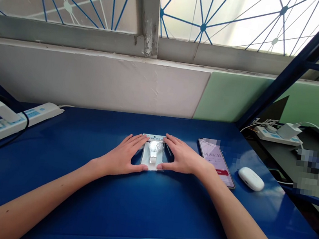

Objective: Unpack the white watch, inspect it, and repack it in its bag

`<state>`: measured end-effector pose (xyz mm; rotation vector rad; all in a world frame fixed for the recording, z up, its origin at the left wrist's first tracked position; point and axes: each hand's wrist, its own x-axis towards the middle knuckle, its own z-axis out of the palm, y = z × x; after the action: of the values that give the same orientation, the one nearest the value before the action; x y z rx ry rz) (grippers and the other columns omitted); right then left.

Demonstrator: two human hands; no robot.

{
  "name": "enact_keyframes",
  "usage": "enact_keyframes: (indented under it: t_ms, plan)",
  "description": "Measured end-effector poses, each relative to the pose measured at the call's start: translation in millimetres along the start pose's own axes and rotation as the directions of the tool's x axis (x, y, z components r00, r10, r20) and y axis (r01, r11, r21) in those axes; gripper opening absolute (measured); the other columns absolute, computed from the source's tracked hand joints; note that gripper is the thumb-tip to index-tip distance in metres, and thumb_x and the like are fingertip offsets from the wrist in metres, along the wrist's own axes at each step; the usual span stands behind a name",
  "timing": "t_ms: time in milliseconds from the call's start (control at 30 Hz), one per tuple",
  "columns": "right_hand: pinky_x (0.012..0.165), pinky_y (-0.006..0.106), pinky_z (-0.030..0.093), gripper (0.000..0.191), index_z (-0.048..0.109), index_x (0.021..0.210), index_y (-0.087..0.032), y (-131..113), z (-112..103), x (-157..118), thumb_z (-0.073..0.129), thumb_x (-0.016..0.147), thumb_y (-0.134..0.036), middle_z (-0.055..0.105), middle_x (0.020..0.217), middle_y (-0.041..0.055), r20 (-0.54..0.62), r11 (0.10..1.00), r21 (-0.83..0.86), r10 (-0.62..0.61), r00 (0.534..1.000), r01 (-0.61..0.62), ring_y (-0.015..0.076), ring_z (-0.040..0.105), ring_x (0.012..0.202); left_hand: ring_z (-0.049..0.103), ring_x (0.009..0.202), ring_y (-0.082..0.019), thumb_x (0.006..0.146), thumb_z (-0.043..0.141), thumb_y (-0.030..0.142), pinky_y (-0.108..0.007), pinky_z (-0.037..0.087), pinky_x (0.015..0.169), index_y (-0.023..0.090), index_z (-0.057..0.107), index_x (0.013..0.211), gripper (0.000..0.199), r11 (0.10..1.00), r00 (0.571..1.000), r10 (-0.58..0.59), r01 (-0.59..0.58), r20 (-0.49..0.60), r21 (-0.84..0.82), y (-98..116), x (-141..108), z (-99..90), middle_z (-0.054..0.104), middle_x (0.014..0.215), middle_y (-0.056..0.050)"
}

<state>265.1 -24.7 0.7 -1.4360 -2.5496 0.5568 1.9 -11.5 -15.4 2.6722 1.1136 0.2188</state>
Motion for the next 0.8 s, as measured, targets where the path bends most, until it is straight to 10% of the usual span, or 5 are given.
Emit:
enact_keyframes:
  t_ms: [200,500,633,800]
  plan:
    - [0.106,0.048,0.041,0.077,0.050,0.134,-0.012,0.7,-0.7,1.3,0.054,0.080,-0.067,0.044,0.145,0.0199,-0.091,0.999,-0.049,-0.018,0.996,0.014,0.0347,0.043,0.132,0.013,0.146,-0.029,0.094,0.032,0.062,-0.049,0.013,0.116,0.017,0.013,0.153,0.076,1.000,1.000,-0.004,0.004,-0.028,0.024,0.6,-2.7,-0.5,0.008,0.159,-0.014]
    - [0.086,0.041,0.054,0.032,0.071,0.096,-0.024,-1.7,-5.8,5.8,0.050,0.090,-0.047,0.071,0.102,0.0083,-0.187,0.990,-0.056,-0.141,0.972,0.132,0.0270,0.066,0.096,0.035,0.137,-0.030,0.097,0.035,0.054,-0.046,0.030,0.112,0.016,0.044,0.140,0.058,0.996,0.979,-0.088,0.084,-0.183,-0.031,-3.6,-0.8,4.0,0.041,0.147,-0.013]
    - [0.090,0.040,0.052,0.035,0.070,0.107,-0.023,-3.3,-9.0,2.9,0.054,0.088,-0.048,0.069,0.108,0.0087,-0.202,0.986,-0.046,-0.168,0.965,0.162,0.0270,0.064,0.103,0.029,0.140,-0.033,0.089,0.045,0.065,-0.048,0.027,0.114,0.016,0.038,0.144,0.075,0.997,0.990,-0.071,0.068,-0.125,-0.031,-6.4,-0.8,3.6,0.038,0.149,-0.014]
    - [0.104,0.049,0.042,0.082,0.046,0.140,-0.019,7.1,-7.4,0.3,0.062,0.074,-0.066,0.049,0.141,0.0151,-0.144,0.996,-0.040,-0.090,0.986,0.085,0.0349,0.045,0.130,0.022,0.143,-0.033,0.089,0.041,0.068,-0.052,0.023,0.114,0.025,0.032,0.149,0.074,0.997,0.998,-0.053,0.051,-0.037,-0.052,-11.7,-1.0,-0.9,0.031,0.154,-0.009]
